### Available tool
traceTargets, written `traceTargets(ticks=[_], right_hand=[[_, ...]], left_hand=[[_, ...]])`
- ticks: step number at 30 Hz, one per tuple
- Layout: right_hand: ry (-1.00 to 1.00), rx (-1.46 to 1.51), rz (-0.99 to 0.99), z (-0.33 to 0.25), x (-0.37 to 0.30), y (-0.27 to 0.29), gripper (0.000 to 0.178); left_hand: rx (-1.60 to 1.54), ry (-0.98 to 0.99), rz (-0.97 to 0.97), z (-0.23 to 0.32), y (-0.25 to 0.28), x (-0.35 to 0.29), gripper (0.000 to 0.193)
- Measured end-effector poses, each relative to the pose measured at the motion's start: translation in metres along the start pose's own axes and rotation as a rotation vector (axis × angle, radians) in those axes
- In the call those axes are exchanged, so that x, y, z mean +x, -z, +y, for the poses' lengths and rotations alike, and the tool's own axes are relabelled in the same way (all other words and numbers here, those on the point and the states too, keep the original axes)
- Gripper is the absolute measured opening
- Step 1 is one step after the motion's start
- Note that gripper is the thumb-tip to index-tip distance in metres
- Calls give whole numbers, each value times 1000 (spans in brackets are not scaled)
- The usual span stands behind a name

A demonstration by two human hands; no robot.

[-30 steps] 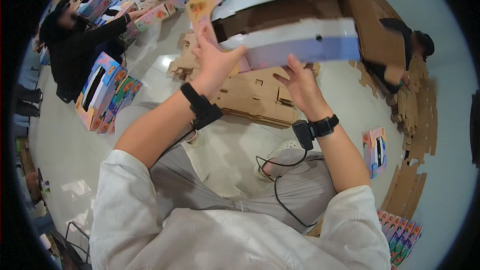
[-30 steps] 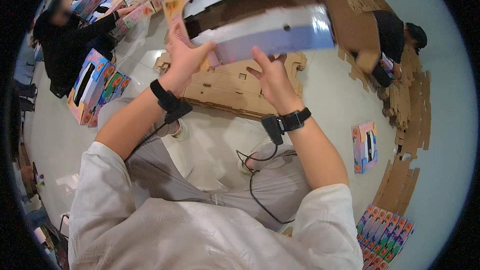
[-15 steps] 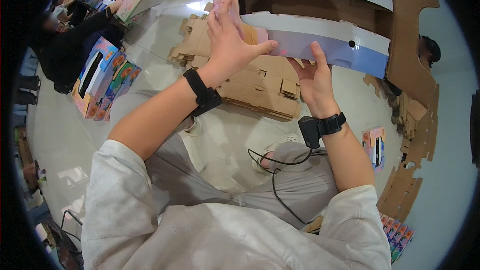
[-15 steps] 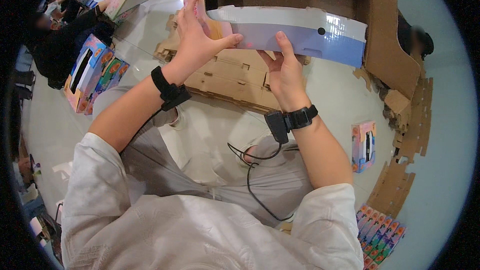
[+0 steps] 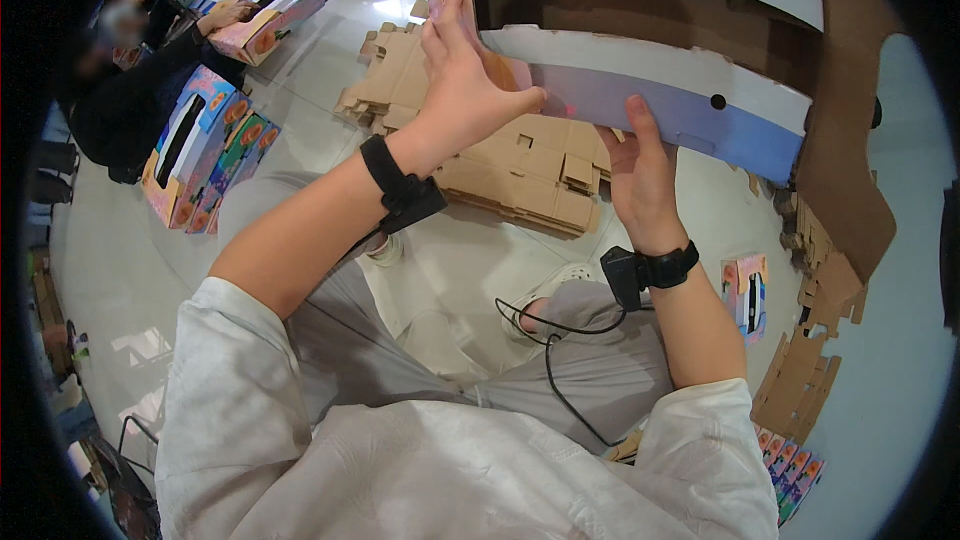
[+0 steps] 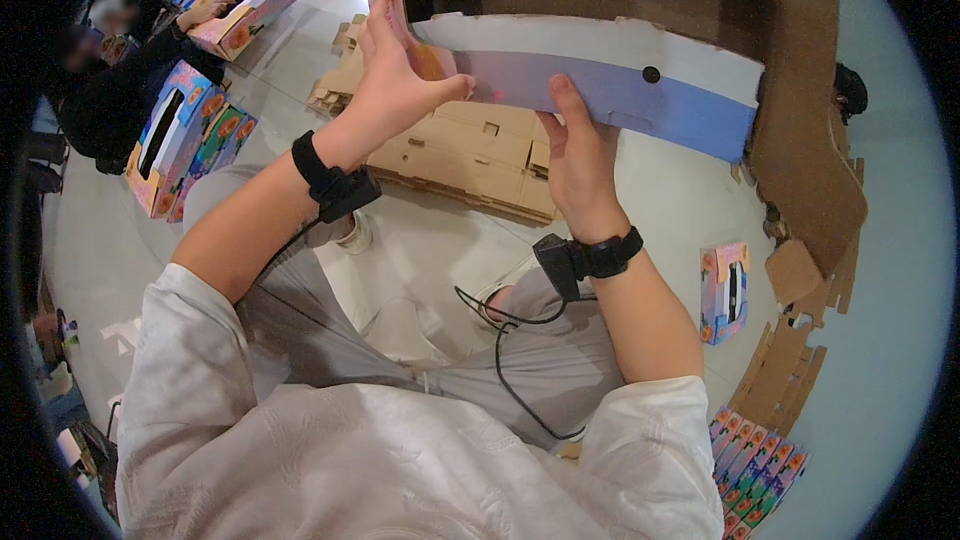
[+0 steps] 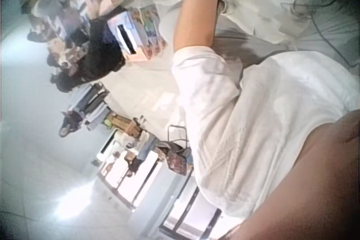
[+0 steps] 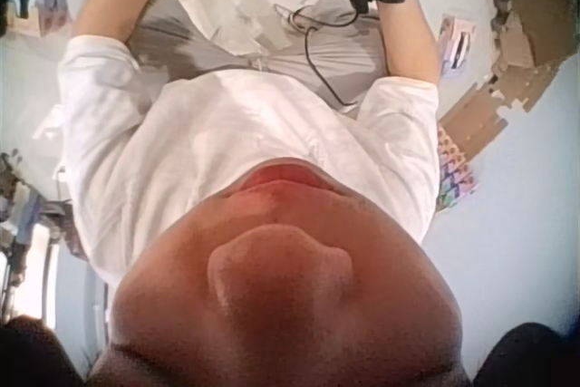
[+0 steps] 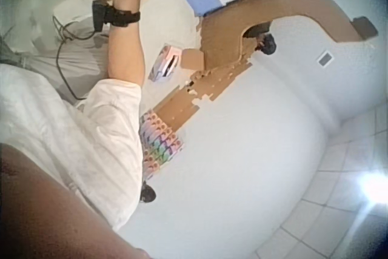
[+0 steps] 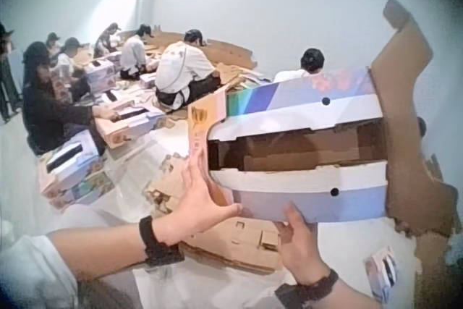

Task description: Assembling decorative cardboard gift boxes on a shop floor.

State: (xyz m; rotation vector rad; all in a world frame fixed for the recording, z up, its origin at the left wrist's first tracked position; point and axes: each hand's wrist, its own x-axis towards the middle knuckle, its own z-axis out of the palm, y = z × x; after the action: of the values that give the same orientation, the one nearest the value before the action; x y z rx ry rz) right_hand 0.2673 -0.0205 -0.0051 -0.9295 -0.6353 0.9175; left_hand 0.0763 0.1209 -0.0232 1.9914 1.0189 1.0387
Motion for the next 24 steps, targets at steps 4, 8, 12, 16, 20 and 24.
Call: traceTargets(ticks=[4, 8, 12, 16, 20, 24], right_hand=[[-45, -69, 0, 4, -1, 4, 59], [-42, -130, -48, 6, 4, 10, 61], [-68, -153, -47, 8, 9, 15, 66], [-91, -127, -49, 9, 8, 17, 72], [-63, -174, -82, 10, 8, 19, 73], [-25, -332, -79, 11, 9, 24, 62]], left_hand=[[44, 5, 18, -3, -2, -1, 141], [59, -3, 38, -3, -1, 0, 138], [46, -6, 28, 1, 2, 0, 138], [75, 18, 30, 4, 4, -1, 136], [106, -1, 32, 2, 4, -2, 135], [86, 24, 20, 0, 5, -3, 136]])
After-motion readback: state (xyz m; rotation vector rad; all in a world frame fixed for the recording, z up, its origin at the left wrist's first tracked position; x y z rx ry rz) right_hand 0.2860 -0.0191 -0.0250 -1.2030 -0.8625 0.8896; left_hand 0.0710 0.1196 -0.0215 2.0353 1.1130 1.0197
